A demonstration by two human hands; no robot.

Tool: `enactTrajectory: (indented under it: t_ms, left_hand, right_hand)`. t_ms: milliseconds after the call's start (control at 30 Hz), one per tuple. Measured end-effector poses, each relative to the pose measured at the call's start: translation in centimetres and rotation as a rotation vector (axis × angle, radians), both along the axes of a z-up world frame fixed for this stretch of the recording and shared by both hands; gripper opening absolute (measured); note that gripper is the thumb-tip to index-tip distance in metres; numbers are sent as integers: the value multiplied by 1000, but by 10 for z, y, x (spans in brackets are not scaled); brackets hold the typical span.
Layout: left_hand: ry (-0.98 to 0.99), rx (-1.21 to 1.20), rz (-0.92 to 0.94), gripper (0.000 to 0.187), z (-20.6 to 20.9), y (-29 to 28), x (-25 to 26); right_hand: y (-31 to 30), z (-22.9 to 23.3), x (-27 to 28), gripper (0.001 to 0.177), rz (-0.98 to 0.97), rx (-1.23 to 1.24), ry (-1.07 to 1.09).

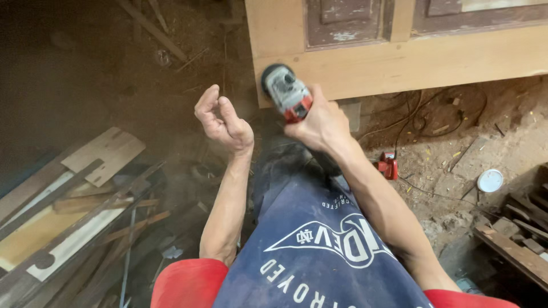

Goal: The person uses an orbital sander to remove old finish from a large wooden door. They move the sander across the flat surfaces and along the raised panels, systematically stripping the surface to reveal bare wood.

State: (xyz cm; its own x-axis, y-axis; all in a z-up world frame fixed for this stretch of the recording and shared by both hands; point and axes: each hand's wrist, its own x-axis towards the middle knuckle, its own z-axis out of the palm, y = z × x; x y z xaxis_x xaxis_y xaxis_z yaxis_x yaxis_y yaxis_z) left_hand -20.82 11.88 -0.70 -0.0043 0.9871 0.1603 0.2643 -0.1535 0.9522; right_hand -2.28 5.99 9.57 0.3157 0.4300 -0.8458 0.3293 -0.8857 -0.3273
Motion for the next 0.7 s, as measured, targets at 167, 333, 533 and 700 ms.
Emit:
enactTrajectory:
  t_ms: [167, 333, 533, 700]
  left_hand:
    - [182, 88, -112, 20, 3, -8, 26]
    - [102, -14, -297, 18, -6, -35, 84]
    - [276, 136, -634, 20, -34, -81, 185]
    - [408, 221, -792, 27, -58, -130, 286]
  right_hand:
    - [-18, -9, 45, 85, -132, 91, -40]
    - [-70, -23, 109, 79, -283, 80, -100]
    - [-138, -47, 202, 77, -344, 43, -155]
    - [-209, -68, 292, 77, -424, 114, -160]
